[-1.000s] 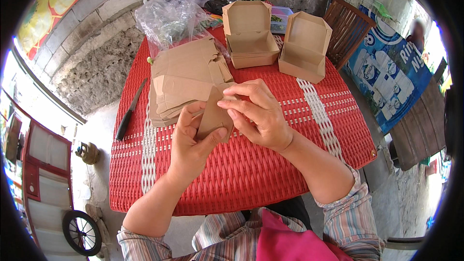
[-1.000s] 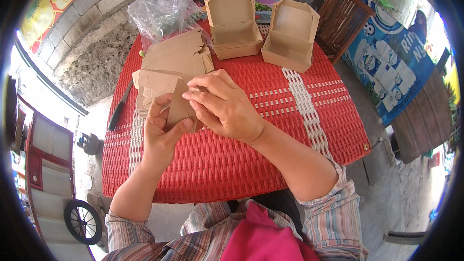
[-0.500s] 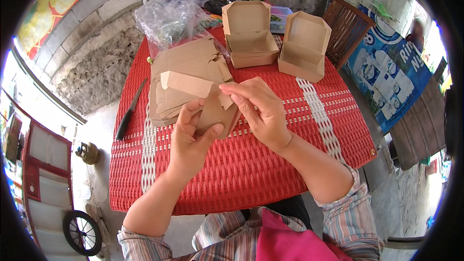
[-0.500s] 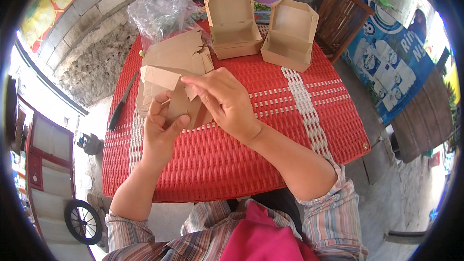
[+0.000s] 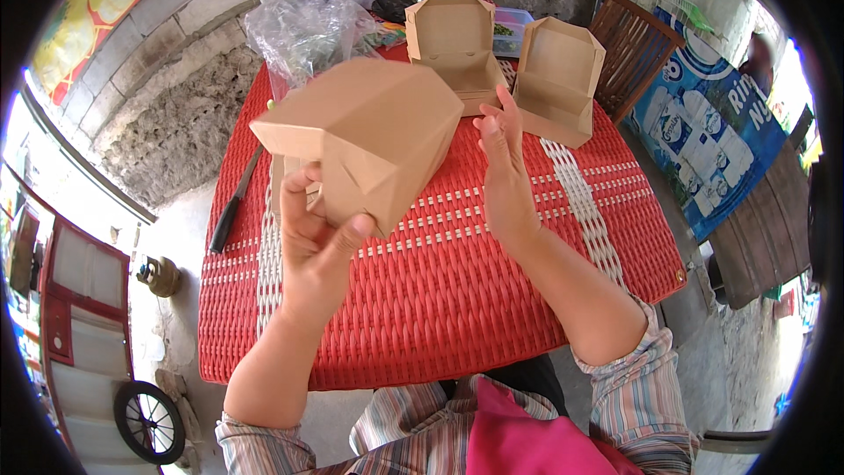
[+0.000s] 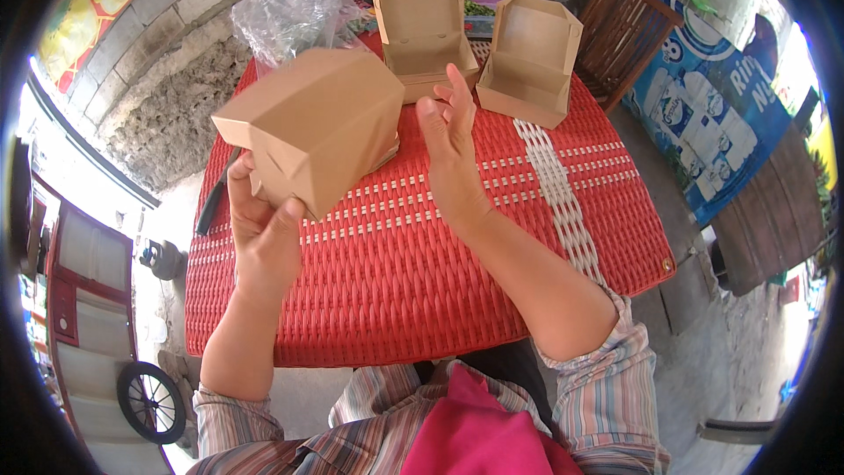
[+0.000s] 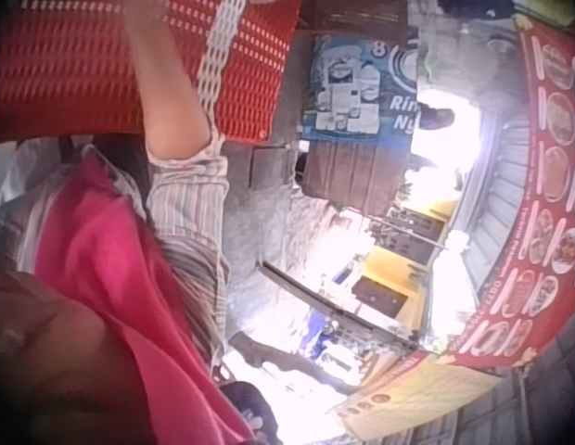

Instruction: The person assembles flat cardboard food containers by hand. They fold the pre-cut cardboard pieces along the score lines, tuck the flaps into slots, and secure the tabs to form the box structure. The person repeats this process for multiple units, stacking the finished boxes on the table.

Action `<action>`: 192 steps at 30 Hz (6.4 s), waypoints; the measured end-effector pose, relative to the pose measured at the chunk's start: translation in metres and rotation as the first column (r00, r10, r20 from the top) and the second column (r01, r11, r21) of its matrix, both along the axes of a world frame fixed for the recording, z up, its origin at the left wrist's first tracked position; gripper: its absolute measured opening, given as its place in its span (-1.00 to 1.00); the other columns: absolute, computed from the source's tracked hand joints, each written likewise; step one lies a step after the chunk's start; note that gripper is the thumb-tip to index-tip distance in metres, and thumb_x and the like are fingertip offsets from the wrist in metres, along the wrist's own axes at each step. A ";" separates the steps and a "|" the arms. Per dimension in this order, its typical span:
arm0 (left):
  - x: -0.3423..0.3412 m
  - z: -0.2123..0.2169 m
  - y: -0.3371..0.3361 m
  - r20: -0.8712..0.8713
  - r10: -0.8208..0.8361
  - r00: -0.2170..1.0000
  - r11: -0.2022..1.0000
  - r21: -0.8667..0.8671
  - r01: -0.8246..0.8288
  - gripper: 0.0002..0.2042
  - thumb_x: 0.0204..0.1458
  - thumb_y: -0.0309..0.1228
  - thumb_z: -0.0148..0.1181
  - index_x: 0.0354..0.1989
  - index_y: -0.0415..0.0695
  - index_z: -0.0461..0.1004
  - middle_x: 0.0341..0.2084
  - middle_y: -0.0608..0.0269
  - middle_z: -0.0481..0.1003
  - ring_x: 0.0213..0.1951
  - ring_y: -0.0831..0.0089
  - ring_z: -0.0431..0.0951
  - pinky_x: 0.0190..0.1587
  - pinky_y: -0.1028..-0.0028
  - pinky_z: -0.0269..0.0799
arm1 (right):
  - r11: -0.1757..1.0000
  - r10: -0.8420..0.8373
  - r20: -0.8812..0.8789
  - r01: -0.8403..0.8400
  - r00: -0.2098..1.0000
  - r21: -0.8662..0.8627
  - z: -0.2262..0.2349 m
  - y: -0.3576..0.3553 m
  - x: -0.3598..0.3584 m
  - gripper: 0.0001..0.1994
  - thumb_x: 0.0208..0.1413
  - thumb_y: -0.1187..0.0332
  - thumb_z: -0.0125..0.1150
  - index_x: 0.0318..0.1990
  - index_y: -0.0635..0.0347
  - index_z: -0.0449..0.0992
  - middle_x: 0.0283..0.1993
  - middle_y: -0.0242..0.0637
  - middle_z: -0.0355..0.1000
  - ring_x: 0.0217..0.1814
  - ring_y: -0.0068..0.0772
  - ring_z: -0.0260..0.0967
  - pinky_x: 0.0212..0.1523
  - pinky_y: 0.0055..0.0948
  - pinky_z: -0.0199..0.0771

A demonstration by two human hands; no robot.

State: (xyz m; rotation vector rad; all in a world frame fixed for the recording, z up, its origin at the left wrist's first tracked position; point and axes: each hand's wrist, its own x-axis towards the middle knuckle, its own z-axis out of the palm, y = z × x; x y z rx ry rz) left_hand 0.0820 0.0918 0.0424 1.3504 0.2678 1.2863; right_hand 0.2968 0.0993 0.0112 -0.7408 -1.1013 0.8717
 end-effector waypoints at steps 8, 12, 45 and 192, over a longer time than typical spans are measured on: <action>-0.014 -0.012 0.038 -0.049 -0.036 0.998 0.982 -0.186 0.026 -0.65 0.17 -0.51 0.17 0.10 -0.16 0.28 -0.05 0.21 0.49 0.02 0.46 0.47 0.14 0.41 0.33 | 0.956 0.277 -0.017 -0.278 0.961 -0.090 -0.003 0.000 -0.008 -0.40 0.19 0.28 0.27 0.30 0.30 0.18 0.22 -0.23 0.32 0.40 -0.34 0.10 0.37 -0.26 0.12; -0.012 -0.012 0.042 -0.422 0.360 0.832 0.924 0.036 -0.382 -0.54 0.16 -0.45 0.17 0.21 -0.23 0.20 0.05 0.13 0.37 0.10 0.39 0.36 0.20 0.31 0.23 | 0.996 -0.082 0.335 0.065 0.939 0.062 -0.003 0.003 0.002 -0.47 -0.01 0.40 0.40 0.14 0.18 0.38 0.13 -0.29 0.36 0.27 -0.23 0.21 0.35 -0.24 0.15; -0.010 0.008 0.003 -0.512 0.572 0.640 0.818 0.306 -0.486 -0.94 0.17 -0.54 0.16 -0.28 -0.28 0.45 -0.51 0.26 0.54 -0.49 0.64 0.50 -0.49 0.57 0.42 | 0.823 -0.509 0.778 -0.055 0.369 0.565 0.017 -0.028 -0.033 -0.58 -0.03 0.40 0.31 0.07 0.08 0.52 0.05 -0.25 0.30 0.03 -0.20 0.33 0.07 -0.19 0.37; -0.037 0.017 0.011 0.131 0.297 0.946 0.877 -0.430 -0.216 -0.72 0.35 -0.27 -0.20 0.03 -0.18 0.34 -0.11 0.22 0.51 -0.11 0.46 0.57 -0.09 0.34 0.56 | 0.950 0.310 0.091 -0.304 0.946 -0.070 -0.014 -0.008 -0.037 -0.25 0.30 0.16 0.12 0.44 0.30 -0.14 0.38 -0.14 0.07 0.41 -0.34 0.06 0.37 -0.32 0.07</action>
